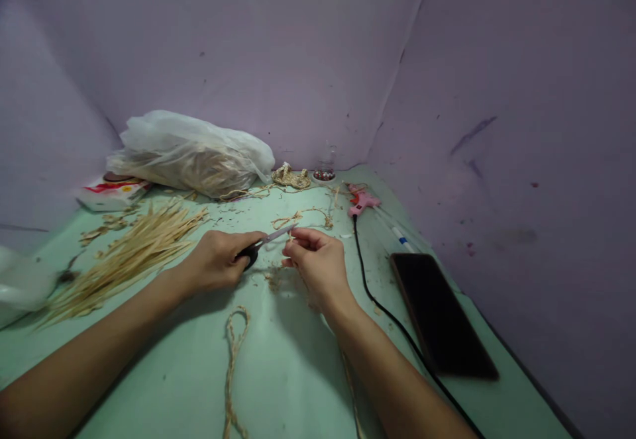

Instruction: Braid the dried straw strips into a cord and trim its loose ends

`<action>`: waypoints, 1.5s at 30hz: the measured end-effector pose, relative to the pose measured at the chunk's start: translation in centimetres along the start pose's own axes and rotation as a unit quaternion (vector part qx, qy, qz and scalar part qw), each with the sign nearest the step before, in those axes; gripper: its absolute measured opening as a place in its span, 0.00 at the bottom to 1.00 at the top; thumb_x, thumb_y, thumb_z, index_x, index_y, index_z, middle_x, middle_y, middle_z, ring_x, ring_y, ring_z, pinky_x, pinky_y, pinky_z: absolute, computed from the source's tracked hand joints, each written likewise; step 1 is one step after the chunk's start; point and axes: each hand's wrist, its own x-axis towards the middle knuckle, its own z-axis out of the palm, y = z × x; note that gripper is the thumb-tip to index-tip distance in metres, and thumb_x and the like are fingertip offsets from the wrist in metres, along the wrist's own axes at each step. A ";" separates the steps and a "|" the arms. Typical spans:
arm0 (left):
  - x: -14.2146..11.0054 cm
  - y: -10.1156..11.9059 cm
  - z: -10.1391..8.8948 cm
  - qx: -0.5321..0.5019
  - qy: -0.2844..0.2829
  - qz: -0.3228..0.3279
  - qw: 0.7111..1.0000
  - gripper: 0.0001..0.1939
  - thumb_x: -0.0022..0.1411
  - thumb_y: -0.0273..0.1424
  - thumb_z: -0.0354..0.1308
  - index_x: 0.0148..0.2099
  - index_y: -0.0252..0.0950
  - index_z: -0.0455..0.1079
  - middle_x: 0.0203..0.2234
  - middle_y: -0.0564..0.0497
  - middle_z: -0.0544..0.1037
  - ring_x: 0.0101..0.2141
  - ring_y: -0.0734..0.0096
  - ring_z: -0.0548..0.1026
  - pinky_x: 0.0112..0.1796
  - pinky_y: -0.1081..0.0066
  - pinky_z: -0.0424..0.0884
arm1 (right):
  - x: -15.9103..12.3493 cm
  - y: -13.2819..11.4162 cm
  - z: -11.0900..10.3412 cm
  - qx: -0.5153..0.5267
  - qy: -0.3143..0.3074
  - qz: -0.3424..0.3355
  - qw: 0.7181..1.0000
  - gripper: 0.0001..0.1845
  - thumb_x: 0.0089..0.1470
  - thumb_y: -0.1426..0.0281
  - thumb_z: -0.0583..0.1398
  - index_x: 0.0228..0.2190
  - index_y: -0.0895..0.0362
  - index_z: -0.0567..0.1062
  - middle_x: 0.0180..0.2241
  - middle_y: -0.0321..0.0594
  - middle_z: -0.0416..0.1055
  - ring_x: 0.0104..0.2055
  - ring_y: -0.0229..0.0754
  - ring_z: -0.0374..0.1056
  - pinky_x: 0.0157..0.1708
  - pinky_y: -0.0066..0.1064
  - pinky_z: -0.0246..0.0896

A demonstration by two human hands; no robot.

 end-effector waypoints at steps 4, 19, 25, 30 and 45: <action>0.0 0.1 -0.1 -0.029 0.034 -0.025 0.999 0.23 0.49 0.25 0.49 0.49 0.44 0.65 0.28 0.56 0.76 0.28 0.73 0.73 0.30 0.76 0.63 | -0.1 -0.1 0.0 0.023 -0.011 0.016 1.000 0.17 0.27 0.75 0.65 0.27 0.62 0.73 0.16 0.32 0.68 0.20 0.34 0.66 0.23 0.29 0.65; -0.1 -0.2 0.3 0.029 0.023 0.018 0.999 0.30 0.48 0.24 0.48 0.56 0.43 0.60 0.34 0.53 0.77 0.32 0.67 0.73 0.29 0.72 0.63 | -0.2 0.0 0.0 0.022 -0.064 0.030 0.997 0.11 0.27 0.73 0.66 0.21 0.61 0.75 0.17 0.32 0.67 0.21 0.33 0.64 0.23 0.28 0.64; 0.1 -0.3 0.4 -0.060 0.031 0.007 0.998 0.26 0.49 0.23 0.47 0.51 0.42 0.65 0.29 0.55 0.77 0.28 0.73 0.72 0.29 0.76 0.62 | -0.2 -0.1 0.1 0.025 -0.044 0.045 0.998 0.13 0.28 0.75 0.65 0.24 0.60 0.74 0.18 0.32 0.67 0.21 0.33 0.64 0.23 0.28 0.64; 0.3 -0.2 0.2 -0.098 0.091 -0.059 0.989 0.21 0.48 0.23 0.48 0.45 0.40 0.68 0.29 0.54 0.76 0.28 0.74 0.71 0.30 0.76 0.62 | 0.0 0.2 0.0 -0.017 -0.028 0.022 0.999 0.18 0.32 0.74 0.63 0.32 0.61 0.73 0.19 0.32 0.66 0.22 0.34 0.64 0.21 0.27 0.64; 1.8 1.8 1.5 -0.551 0.029 -0.356 0.754 0.19 0.44 0.36 0.59 0.39 0.33 0.65 0.22 0.50 0.75 0.17 0.76 0.69 0.16 0.79 0.54 | -0.1 0.1 -0.2 -0.032 -0.144 0.080 0.986 0.15 0.32 0.75 0.59 0.29 0.61 0.75 0.17 0.31 0.62 0.17 0.30 0.57 0.19 0.27 0.65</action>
